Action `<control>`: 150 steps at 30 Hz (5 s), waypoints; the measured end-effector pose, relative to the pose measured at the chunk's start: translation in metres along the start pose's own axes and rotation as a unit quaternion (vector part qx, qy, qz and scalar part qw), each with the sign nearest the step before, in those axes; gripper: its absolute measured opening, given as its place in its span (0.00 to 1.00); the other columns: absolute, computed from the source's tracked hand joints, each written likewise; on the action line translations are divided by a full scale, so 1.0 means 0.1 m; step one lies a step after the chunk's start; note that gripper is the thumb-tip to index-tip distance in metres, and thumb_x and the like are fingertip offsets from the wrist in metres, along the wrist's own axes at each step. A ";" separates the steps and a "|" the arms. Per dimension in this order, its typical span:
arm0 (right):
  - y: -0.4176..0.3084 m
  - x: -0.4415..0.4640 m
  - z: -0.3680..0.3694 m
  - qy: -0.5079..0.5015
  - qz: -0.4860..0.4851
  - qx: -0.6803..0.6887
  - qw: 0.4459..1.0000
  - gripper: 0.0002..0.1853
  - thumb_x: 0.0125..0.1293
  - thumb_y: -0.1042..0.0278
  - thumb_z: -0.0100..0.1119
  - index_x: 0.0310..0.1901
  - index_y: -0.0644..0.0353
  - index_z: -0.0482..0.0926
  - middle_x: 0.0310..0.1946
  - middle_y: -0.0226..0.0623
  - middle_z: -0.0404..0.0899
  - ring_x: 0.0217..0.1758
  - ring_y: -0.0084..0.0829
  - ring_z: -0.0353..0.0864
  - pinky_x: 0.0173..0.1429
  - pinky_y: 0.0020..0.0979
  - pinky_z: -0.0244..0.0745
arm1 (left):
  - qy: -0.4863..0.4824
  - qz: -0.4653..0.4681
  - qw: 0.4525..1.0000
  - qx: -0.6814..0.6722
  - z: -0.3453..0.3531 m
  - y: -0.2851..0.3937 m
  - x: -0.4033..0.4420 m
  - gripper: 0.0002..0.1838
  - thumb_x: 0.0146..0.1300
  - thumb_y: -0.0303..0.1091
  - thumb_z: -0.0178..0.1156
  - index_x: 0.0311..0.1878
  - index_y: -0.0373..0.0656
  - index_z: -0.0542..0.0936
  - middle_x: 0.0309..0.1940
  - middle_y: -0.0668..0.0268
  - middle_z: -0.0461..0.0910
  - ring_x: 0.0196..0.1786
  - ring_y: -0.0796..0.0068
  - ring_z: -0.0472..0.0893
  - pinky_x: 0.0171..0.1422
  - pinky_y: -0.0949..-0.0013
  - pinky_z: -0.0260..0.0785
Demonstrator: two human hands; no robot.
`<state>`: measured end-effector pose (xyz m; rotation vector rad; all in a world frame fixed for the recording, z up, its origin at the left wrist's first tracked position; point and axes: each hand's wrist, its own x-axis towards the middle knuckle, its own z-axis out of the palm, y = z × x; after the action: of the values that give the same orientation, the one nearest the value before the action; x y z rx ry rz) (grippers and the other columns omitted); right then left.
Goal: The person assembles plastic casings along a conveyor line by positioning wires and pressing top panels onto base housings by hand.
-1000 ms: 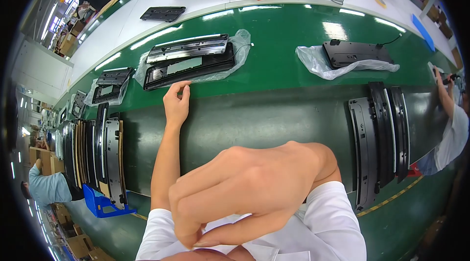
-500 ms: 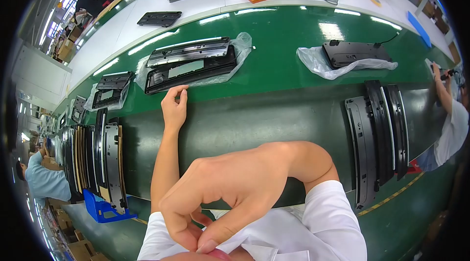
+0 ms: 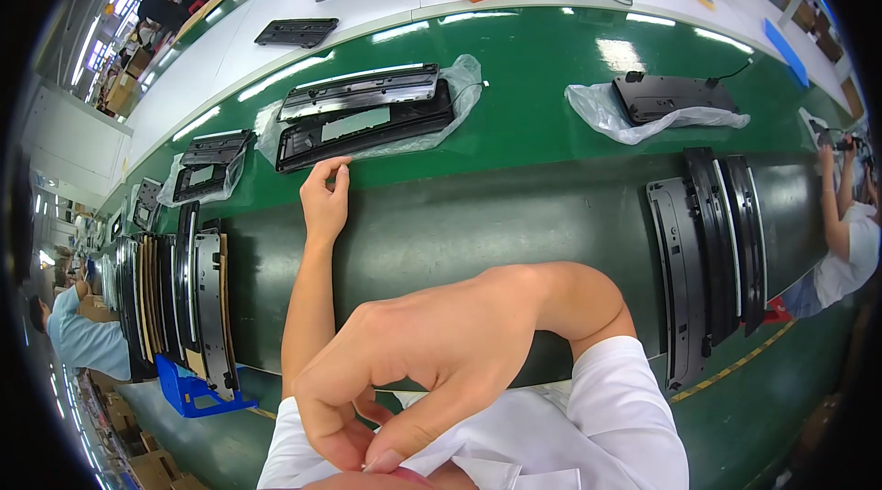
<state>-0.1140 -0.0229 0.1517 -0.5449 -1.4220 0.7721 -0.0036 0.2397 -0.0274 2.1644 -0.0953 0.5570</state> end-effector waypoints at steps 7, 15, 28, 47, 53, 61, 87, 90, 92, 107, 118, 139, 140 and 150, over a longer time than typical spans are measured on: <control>0.04 0.02 -0.01 -0.008 0.003 -0.002 1.000 0.08 0.72 0.71 0.65 0.46 0.64 0.80 0.41 0.35 0.83 0.41 0.31 0.83 0.45 0.32 0.80 | 0.006 0.013 1.000 0.003 -0.02 -0.01 0.01 0.08 0.72 0.26 0.61 0.49 0.38 0.88 0.46 0.63 0.87 0.43 0.75 0.86 0.37 0.73 0.77; 0.07 0.02 -0.04 -0.021 0.016 0.014 1.000 0.08 0.72 0.69 0.67 0.44 0.64 0.80 0.39 0.32 0.84 0.39 0.29 0.83 0.45 0.32 0.79 | 0.002 0.017 1.000 0.001 -0.02 -0.04 0.01 0.08 0.73 0.26 0.61 0.49 0.38 0.87 0.46 0.62 0.87 0.44 0.74 0.86 0.38 0.73 0.77; 0.10 0.08 -0.03 -0.020 -0.006 -0.062 0.998 0.08 0.74 0.68 0.64 0.43 0.64 0.81 0.37 0.35 0.83 0.37 0.33 0.82 0.40 0.34 0.76 | 0.008 0.015 1.000 -0.001 -0.08 -0.06 0.02 0.08 0.72 0.27 0.61 0.48 0.38 0.88 0.46 0.63 0.87 0.42 0.74 0.86 0.38 0.72 0.77; 0.10 0.11 0.03 0.006 -0.069 -0.107 0.992 0.04 0.76 0.74 0.57 0.46 0.65 0.79 0.40 0.39 0.78 0.43 0.41 0.80 0.44 0.38 0.77 | -0.002 -0.012 1.000 -0.014 -0.13 -0.07 0.02 0.09 0.74 0.29 0.61 0.50 0.39 0.88 0.45 0.64 0.87 0.43 0.77 0.85 0.39 0.73 0.76; 0.12 0.12 0.10 0.043 -0.094 -0.126 0.987 0.04 0.72 0.78 0.58 0.45 0.67 0.78 0.37 0.40 0.77 0.40 0.42 0.78 0.44 0.37 0.76 | 0.004 -0.006 1.000 -0.007 -0.13 -0.05 0.03 0.08 0.72 0.26 0.61 0.48 0.38 0.88 0.46 0.62 0.87 0.35 0.75 0.84 0.35 0.72 0.75; 0.18 0.15 0.14 0.058 -0.084 -0.082 0.991 0.03 0.73 0.77 0.57 0.44 0.66 0.76 0.38 0.39 0.75 0.38 0.40 0.76 0.43 0.36 0.75 | -0.010 -0.033 0.999 -0.005 -0.15 -0.03 0.02 0.09 0.74 0.29 0.61 0.49 0.39 0.88 0.45 0.65 0.87 0.41 0.77 0.84 0.39 0.73 0.75; 0.25 0.28 0.18 0.088 -0.082 -0.076 0.990 0.07 0.71 0.78 0.64 0.48 0.68 0.85 0.42 0.44 0.86 0.40 0.39 0.88 0.41 0.33 0.82 | 0.008 -0.009 1.000 -0.014 -0.18 -0.13 0.00 0.08 0.72 0.26 0.62 0.48 0.39 0.88 0.45 0.64 0.88 0.40 0.77 0.85 0.36 0.74 0.73; 0.25 0.31 0.19 0.089 -0.081 -0.081 0.989 0.06 0.71 0.79 0.64 0.47 0.68 0.85 0.42 0.43 0.85 0.40 0.39 0.87 0.40 0.34 0.81 | 0.015 0.000 1.000 -0.020 -0.21 -0.14 0.00 0.08 0.72 0.26 0.62 0.48 0.38 0.88 0.44 0.64 0.88 0.39 0.78 0.85 0.35 0.74 0.73; 0.25 0.31 0.19 0.091 -0.080 -0.082 0.989 0.05 0.70 0.79 0.64 0.46 0.67 0.85 0.41 0.43 0.85 0.40 0.39 0.86 0.40 0.34 0.81 | 0.010 -0.006 1.000 -0.014 -0.21 -0.12 0.00 0.08 0.72 0.26 0.62 0.48 0.38 0.88 0.44 0.64 0.87 0.38 0.78 0.84 0.35 0.74 0.73; 0.28 0.37 0.17 0.070 -0.087 -0.099 0.989 0.07 0.71 0.78 0.63 0.49 0.68 0.83 0.45 0.44 0.84 0.43 0.42 0.86 0.43 0.35 0.81 | 0.009 0.004 1.000 -0.016 -0.27 -0.18 0.00 0.08 0.71 0.26 0.62 0.48 0.39 0.88 0.46 0.63 0.88 0.40 0.77 0.85 0.35 0.74 0.73; 0.35 0.44 0.21 0.103 -0.114 -0.118 0.981 0.03 0.70 0.80 0.63 0.43 0.70 0.84 0.39 0.44 0.83 0.39 0.41 0.84 0.40 0.36 0.80 | 0.009 -0.007 1.000 -0.019 -0.33 -0.19 0.00 0.08 0.71 0.26 0.62 0.48 0.39 0.88 0.45 0.64 0.88 0.39 0.78 0.85 0.35 0.74 0.72; 0.37 0.60 0.17 0.082 -0.065 -0.055 0.993 0.06 0.70 0.80 0.65 0.46 0.68 0.85 0.41 0.43 0.85 0.42 0.42 0.86 0.43 0.36 0.80 | 0.010 -0.007 1.000 -0.024 -0.45 -0.24 -0.01 0.08 0.70 0.25 0.62 0.47 0.37 0.88 0.45 0.61 0.87 0.38 0.73 0.86 0.35 0.71 0.76; 0.38 0.60 0.17 0.083 -0.064 -0.054 0.993 0.06 0.70 0.80 0.65 0.46 0.68 0.85 0.41 0.43 0.85 0.42 0.42 0.86 0.43 0.36 0.80 | 0.009 -0.007 1.000 -0.025 -0.46 -0.24 -0.01 0.08 0.70 0.25 0.62 0.47 0.37 0.88 0.45 0.60 0.87 0.38 0.73 0.86 0.35 0.71 0.76; 0.43 0.65 0.22 0.099 -0.107 -0.111 0.983 0.03 0.71 0.80 0.63 0.43 0.70 0.83 0.39 0.44 0.83 0.38 0.41 0.83 0.41 0.36 0.79 | 0.009 -0.003 1.000 -0.022 -0.51 -0.27 -0.01 0.08 0.70 0.25 0.62 0.47 0.37 0.88 0.44 0.60 0.87 0.38 0.72 0.86 0.35 0.70 0.76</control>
<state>-0.1435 0.0515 0.1645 -0.6097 -1.3626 0.3790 -0.0152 0.2960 -0.0217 2.1167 -0.0914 0.5661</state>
